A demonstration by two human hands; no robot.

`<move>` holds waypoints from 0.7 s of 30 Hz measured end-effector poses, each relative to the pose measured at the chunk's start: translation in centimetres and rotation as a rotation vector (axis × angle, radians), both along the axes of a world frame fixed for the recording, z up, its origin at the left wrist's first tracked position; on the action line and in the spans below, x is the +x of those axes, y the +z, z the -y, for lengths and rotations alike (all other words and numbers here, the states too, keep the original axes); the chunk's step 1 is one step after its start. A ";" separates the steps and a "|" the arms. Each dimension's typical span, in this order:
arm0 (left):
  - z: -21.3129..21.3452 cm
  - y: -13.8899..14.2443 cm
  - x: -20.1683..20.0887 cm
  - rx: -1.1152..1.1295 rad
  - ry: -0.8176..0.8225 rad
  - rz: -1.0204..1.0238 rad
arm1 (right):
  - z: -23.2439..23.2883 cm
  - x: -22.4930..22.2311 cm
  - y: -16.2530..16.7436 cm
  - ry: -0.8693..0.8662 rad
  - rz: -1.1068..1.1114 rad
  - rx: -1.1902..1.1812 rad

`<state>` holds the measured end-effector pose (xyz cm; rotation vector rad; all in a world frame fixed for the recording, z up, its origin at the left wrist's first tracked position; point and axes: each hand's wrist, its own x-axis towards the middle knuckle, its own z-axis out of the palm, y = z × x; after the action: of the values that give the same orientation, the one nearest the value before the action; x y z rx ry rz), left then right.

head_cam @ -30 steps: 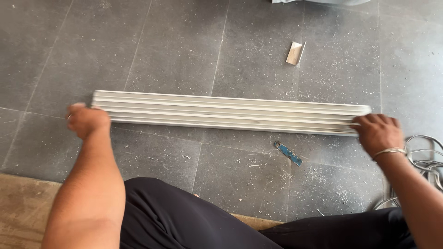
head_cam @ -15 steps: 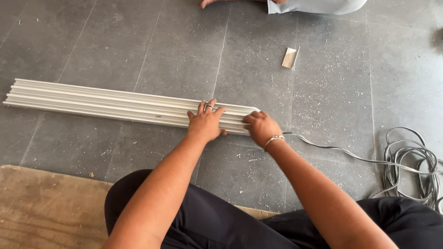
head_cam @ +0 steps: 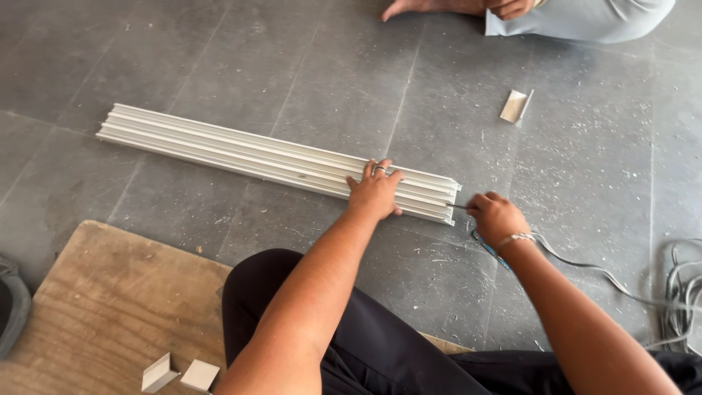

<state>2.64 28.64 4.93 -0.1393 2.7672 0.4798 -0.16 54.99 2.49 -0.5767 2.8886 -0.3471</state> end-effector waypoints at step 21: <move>-0.5 -0.9 0.0 -0.125 -0.079 -0.020 | -10.2 2.1 -0.6 -0.341 -0.196 -0.249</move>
<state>2.60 29.17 4.01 -0.0550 2.8095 0.2894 1.93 65.17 1.86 -0.1516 3.1568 -0.7454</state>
